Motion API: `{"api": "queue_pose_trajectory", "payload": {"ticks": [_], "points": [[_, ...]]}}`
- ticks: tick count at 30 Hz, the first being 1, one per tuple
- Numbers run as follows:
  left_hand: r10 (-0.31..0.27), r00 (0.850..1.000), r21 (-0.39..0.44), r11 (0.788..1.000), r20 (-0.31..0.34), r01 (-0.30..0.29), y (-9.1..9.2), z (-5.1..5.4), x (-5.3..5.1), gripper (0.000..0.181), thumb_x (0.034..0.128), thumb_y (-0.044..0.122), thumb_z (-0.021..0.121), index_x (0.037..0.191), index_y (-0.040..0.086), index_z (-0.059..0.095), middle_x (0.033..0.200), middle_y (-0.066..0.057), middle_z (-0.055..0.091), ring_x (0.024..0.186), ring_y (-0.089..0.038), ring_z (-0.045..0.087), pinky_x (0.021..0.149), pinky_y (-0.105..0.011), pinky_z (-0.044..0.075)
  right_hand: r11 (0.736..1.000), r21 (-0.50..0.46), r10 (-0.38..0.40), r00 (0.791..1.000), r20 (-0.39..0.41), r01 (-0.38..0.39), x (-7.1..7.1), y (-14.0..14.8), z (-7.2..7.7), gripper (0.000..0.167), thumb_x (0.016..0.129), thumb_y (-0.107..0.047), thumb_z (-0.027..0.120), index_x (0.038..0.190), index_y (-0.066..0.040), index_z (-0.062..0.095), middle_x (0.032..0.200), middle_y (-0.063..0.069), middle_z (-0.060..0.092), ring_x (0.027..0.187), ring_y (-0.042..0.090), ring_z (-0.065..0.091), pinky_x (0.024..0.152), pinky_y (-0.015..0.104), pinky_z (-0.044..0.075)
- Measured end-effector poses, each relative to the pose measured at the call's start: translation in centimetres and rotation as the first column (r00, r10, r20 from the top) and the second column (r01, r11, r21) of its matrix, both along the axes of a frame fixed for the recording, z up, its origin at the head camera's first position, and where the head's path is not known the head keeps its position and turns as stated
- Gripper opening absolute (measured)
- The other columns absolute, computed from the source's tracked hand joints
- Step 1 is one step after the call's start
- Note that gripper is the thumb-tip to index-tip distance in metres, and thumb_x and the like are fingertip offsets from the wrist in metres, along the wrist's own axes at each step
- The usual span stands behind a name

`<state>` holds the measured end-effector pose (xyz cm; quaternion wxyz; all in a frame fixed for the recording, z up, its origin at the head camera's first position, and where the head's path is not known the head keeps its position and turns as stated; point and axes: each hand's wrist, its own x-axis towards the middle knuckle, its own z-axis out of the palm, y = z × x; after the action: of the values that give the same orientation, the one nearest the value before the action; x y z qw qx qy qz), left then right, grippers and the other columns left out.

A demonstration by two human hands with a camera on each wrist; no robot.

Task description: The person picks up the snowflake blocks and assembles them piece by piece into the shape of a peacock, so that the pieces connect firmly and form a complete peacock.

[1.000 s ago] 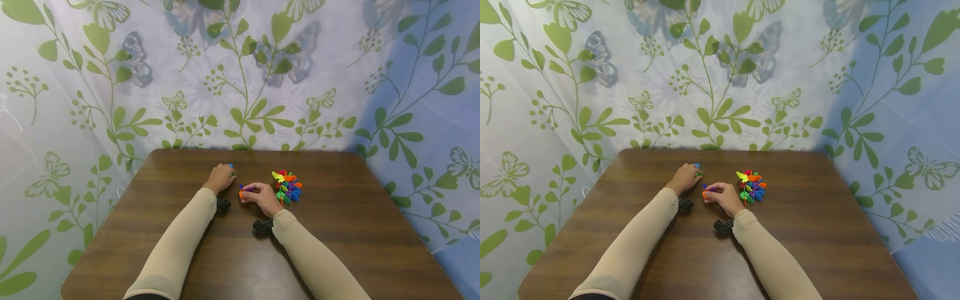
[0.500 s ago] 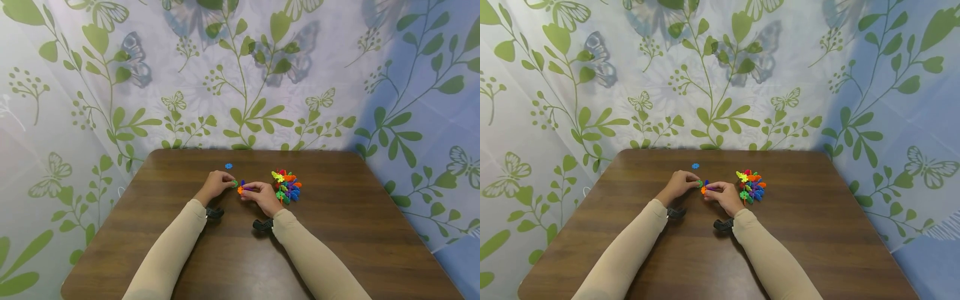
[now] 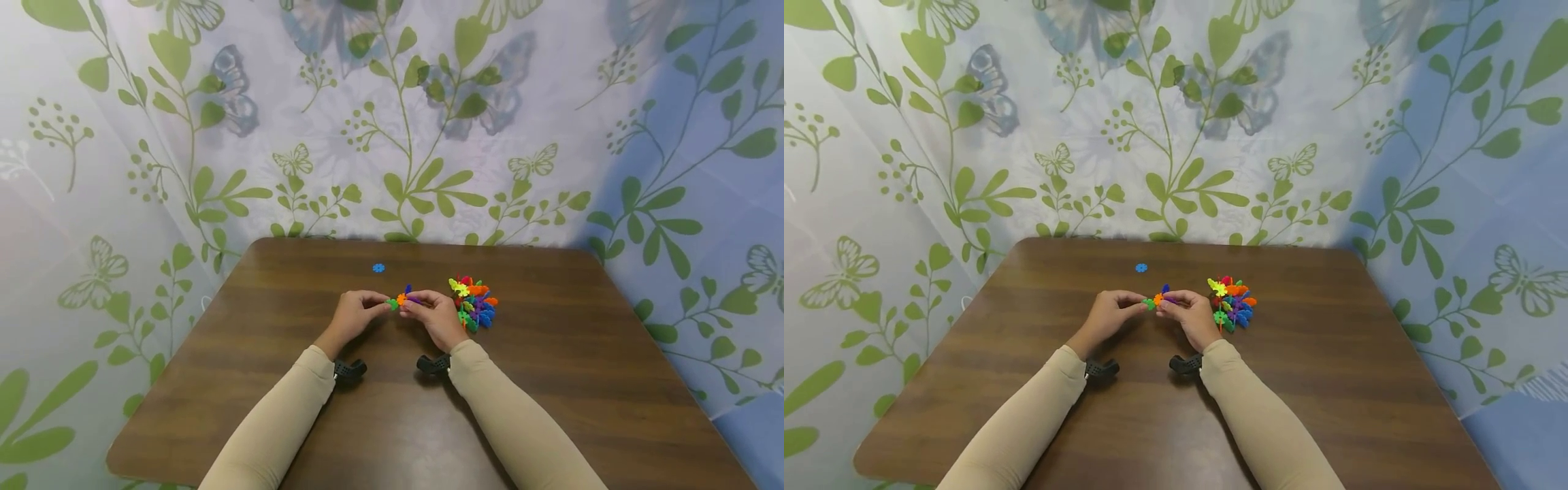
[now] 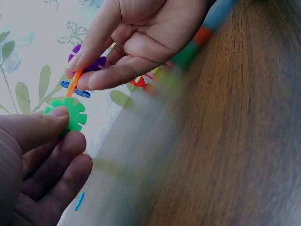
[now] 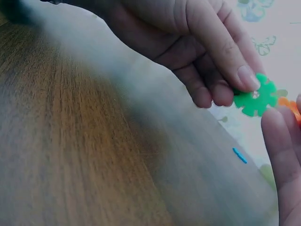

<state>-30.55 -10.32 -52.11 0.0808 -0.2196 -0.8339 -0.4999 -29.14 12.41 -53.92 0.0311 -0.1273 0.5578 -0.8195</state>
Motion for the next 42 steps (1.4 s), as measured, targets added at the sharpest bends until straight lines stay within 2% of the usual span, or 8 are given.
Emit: {"api": "queue_pose_trajectory", "payload": {"ticks": [9,15,20,24,29,32,36,42], "points": [[0.031,0.999,0.020,0.999,-0.024,-0.030,0.3,-0.2,0.6,0.012,0.0934,0.023,0.085,0.102,0.014,0.085,0.094,0.009,0.078,0.085,-0.011,0.072,0.075,-0.032,0.060,0.994,0.102,-0.044,0.998,-0.048,0.049,0.3,0.1,0.0,0.024,0.097,-0.001,0.076,0.118,0.010,0.072,0.112,0.029,0.070,0.097,0.043,0.073,0.093,0.050,0.057],[0.041,0.998,0.058,0.998,-0.038,-0.039,0.3,-0.4,0.8,0.014,0.0931,0.022,0.085,0.102,0.012,0.085,0.095,0.006,0.078,0.085,-0.012,0.072,0.076,-0.031,0.061,0.992,0.115,-0.041,0.998,-0.037,0.045,0.3,0.2,-0.1,0.032,0.096,-0.002,0.077,0.121,0.015,0.068,0.111,0.029,0.070,0.095,0.041,0.074,0.093,0.050,0.057],[0.045,0.998,0.087,0.995,-0.044,-0.041,0.3,-0.3,0.9,0.013,0.0936,0.022,0.084,0.100,0.011,0.084,0.095,0.006,0.078,0.085,-0.013,0.073,0.077,-0.031,0.061,0.994,0.099,-0.038,0.998,-0.042,0.042,0.4,0.1,-0.1,0.029,0.097,-0.001,0.076,0.121,0.014,0.069,0.112,0.028,0.070,0.101,0.047,0.071,0.095,0.051,0.056],[0.050,0.997,0.073,0.996,-0.052,-0.047,0.4,-0.3,0.9,0.012,0.0928,0.021,0.085,0.098,0.011,0.084,0.094,0.007,0.078,0.084,-0.011,0.073,0.077,-0.031,0.061,0.996,0.084,-0.035,0.998,-0.046,0.039,0.4,0.1,-0.1,0.027,0.097,-0.001,0.076,0.119,0.013,0.071,0.112,0.028,0.069,0.104,0.052,0.067,0.095,0.052,0.056],[0.050,0.997,0.042,0.998,-0.053,-0.047,0.3,-0.3,0.9,0.010,0.0927,0.021,0.085,0.097,0.012,0.084,0.093,0.008,0.078,0.083,-0.009,0.072,0.077,-0.029,0.061,0.992,0.117,-0.036,0.997,-0.071,0.044,0.3,0.0,-0.2,0.024,0.096,-0.003,0.078,0.116,0.010,0.074,0.111,0.027,0.071,0.097,0.047,0.072,0.093,0.047,0.058],[0.038,0.996,0.026,0.999,-0.079,-0.036,0.4,-0.2,1.0,0.009,0.0928,0.019,0.084,0.097,0.011,0.084,0.093,0.007,0.078,0.083,-0.008,0.071,0.076,-0.029,0.060,0.989,0.142,-0.033,0.996,-0.086,0.045,0.2,0.0,-0.3,0.022,0.095,-0.003,0.078,0.114,0.008,0.076,0.111,0.027,0.071,0.094,0.044,0.073,0.092,0.045,0.058],[0.023,0.992,0.020,1.000,-0.122,-0.020,0.5,-0.2,1.0,0.008,0.0926,0.016,0.084,0.096,0.009,0.084,0.092,0.005,0.078,0.081,-0.009,0.072,0.074,-0.028,0.061,0.983,0.179,-0.029,0.995,-0.093,0.045,0.2,0.1,-0.3,0.021,0.095,-0.004,0.079,0.113,0.007,0.077,0.110,0.025,0.073,0.095,0.048,0.072,0.092,0.043,0.058],[0.025,0.989,0.027,0.999,-0.145,-0.021,0.8,-0.1,1.1,0.006,0.0920,0.012,0.084,0.095,0.007,0.083,0.092,0.002,0.078,0.081,-0.011,0.073,0.074,-0.029,0.061,0.976,0.211,-0.031,0.993,-0.114,0.055,0.2,0.0,0.0,0.021,0.095,-0.003,0.078,0.113,0.009,0.076,0.108,0.024,0.074,0.095,0.050,0.072,0.091,0.040,0.058]]}}
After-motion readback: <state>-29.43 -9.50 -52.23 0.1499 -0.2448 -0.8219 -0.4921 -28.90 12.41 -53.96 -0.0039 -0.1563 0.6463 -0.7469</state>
